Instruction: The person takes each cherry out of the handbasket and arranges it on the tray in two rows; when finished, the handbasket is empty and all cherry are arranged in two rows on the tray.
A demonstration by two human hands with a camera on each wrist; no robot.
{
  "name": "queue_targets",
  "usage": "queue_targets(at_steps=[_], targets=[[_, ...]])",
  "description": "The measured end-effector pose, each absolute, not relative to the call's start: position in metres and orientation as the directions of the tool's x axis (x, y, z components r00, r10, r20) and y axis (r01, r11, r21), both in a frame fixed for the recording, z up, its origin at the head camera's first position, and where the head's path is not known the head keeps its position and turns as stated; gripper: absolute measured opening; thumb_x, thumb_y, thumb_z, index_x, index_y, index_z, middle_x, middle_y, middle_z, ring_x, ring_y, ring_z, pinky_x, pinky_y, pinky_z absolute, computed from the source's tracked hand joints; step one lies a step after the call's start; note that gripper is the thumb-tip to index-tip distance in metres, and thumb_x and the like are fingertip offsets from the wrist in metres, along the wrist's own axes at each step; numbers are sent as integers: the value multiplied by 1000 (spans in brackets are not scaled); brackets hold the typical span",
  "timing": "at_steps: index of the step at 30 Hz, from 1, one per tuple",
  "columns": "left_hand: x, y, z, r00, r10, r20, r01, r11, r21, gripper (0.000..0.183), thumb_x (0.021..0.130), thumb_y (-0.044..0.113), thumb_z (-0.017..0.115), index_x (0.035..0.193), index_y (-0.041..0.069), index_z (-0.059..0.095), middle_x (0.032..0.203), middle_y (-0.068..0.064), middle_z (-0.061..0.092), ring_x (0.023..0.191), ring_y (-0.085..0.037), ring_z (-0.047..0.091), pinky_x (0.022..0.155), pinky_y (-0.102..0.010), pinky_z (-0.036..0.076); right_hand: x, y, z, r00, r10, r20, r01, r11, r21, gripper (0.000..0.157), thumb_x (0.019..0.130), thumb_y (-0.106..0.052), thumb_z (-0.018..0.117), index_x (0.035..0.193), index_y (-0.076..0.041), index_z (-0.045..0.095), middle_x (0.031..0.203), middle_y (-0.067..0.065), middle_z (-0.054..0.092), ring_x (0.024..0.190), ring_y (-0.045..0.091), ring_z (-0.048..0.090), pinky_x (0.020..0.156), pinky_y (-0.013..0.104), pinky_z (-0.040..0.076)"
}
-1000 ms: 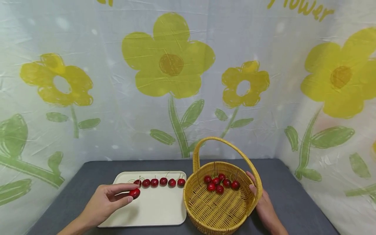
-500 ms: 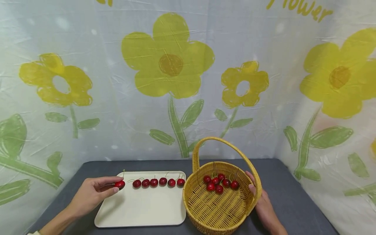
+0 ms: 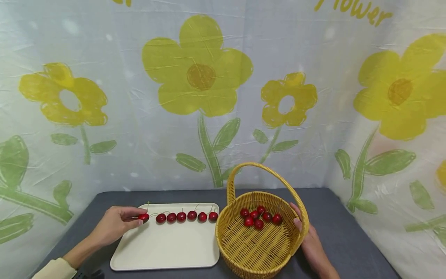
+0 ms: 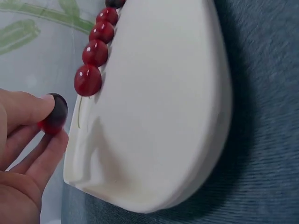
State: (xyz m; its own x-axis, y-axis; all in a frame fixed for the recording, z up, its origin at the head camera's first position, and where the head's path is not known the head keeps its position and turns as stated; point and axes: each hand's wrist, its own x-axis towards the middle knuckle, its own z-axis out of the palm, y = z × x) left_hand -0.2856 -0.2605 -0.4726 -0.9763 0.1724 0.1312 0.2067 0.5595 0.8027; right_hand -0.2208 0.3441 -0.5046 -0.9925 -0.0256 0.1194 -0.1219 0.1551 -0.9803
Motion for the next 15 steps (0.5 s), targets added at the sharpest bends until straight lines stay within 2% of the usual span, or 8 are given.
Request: queue_targets(at_steps=[4,7,12,15], targets=[[-293,-260,-478,-971,182,157,237,610,756,28,90,3,88,118,5,84,108,-8,85,101,-23,83,80,-30,67,-219,345,-507,-990,-10,141,-140,171,-975,61,122,-37,32,175,-8,21,168,11,39,131,-13,54,99,16,55],[-297,-259,-482,-966,192,172,256,634,730,26,89,3,88,115,6,85,105,-6,85,99,-21,83,80,-27,67,-221,344,-506,-991,-23,129,-131,158,-979,61,122,-38,31,176,-11,20,173,22,29,132,-13,54,99,17,56],[-300,-255,-486,-960,201,195,279,650,706,23,88,3,89,110,9,86,101,-4,85,96,-18,83,80,-24,65,-220,344,-505,-991,-24,131,-133,158,-978,61,122,-38,31,176,-10,19,173,22,29,132,-13,53,100,16,55],[-302,-252,-488,-955,215,207,298,654,695,23,88,3,89,110,8,86,100,-3,85,94,-17,83,80,-24,65,-219,345,-505,-989,-13,147,-147,176,-973,61,122,-36,31,175,-7,20,169,16,36,131,-12,55,99,16,55]])
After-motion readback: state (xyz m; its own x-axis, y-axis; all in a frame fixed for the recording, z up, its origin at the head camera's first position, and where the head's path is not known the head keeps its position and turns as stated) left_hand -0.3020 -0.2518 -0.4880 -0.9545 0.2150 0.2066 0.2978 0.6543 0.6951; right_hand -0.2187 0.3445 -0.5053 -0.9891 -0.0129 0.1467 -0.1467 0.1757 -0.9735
